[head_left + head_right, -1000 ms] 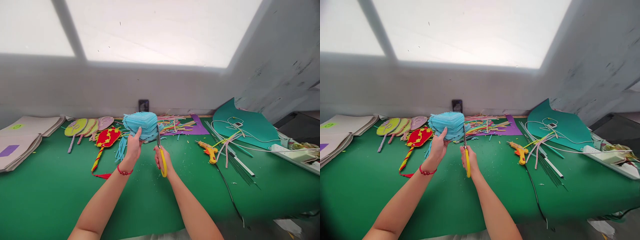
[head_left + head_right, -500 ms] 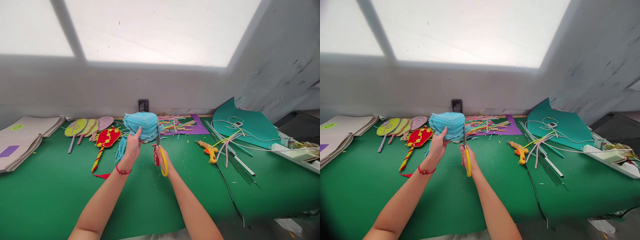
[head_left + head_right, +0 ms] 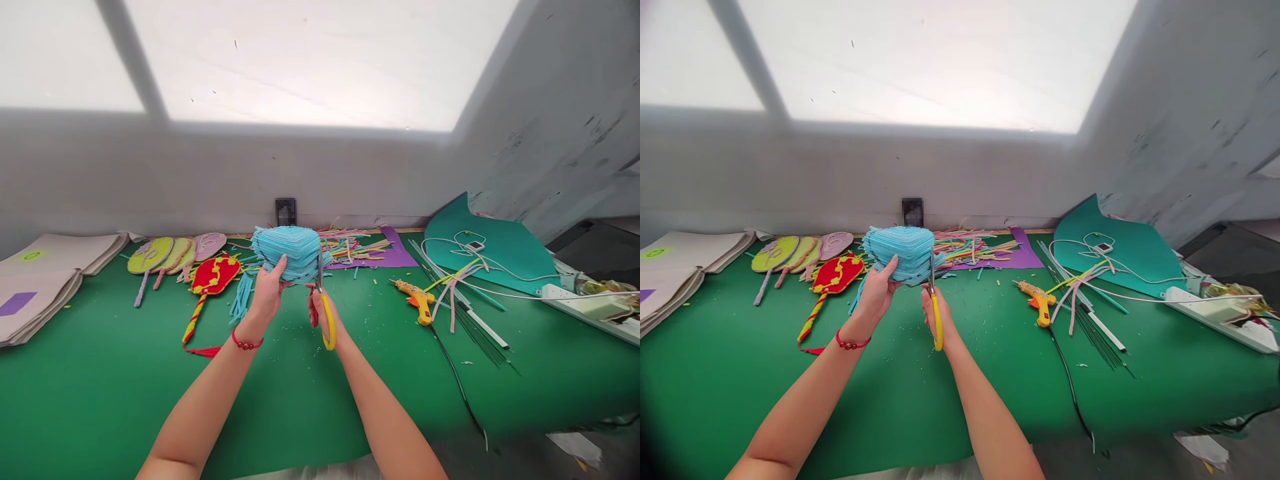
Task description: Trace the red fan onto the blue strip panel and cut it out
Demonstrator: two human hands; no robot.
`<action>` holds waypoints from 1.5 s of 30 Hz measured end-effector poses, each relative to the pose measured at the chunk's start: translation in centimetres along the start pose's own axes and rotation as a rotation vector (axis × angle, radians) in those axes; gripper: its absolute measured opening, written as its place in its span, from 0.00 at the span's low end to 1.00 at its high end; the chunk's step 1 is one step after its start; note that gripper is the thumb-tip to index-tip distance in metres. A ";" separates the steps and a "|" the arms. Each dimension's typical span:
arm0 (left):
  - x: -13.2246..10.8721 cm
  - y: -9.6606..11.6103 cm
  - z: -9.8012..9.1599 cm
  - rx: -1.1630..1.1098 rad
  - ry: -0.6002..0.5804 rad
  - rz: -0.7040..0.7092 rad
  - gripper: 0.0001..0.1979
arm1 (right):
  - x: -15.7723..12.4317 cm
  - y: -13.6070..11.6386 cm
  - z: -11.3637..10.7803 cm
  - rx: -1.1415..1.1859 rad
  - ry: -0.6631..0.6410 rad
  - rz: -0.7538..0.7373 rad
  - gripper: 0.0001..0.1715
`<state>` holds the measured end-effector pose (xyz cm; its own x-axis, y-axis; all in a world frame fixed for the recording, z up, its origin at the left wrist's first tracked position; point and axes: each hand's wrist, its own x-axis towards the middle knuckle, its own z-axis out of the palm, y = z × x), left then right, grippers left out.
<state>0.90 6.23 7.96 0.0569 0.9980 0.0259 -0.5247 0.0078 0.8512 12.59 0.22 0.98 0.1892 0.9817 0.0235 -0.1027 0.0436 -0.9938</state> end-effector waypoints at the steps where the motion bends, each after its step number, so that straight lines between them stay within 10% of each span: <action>1: 0.0 0.0 0.0 -0.001 -0.002 -0.001 0.16 | 0.0 0.1 0.0 -0.008 -0.018 -0.006 0.38; 45: -0.4 -0.6 0.4 0.002 0.022 -0.046 0.18 | -0.1 0.6 0.1 -0.037 -0.013 -0.020 0.37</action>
<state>1.52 5.83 7.63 0.0624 0.9977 -0.0252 -0.5204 0.0541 0.8522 12.39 0.17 0.41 0.1780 0.9830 0.0446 -0.0624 0.0565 -0.9965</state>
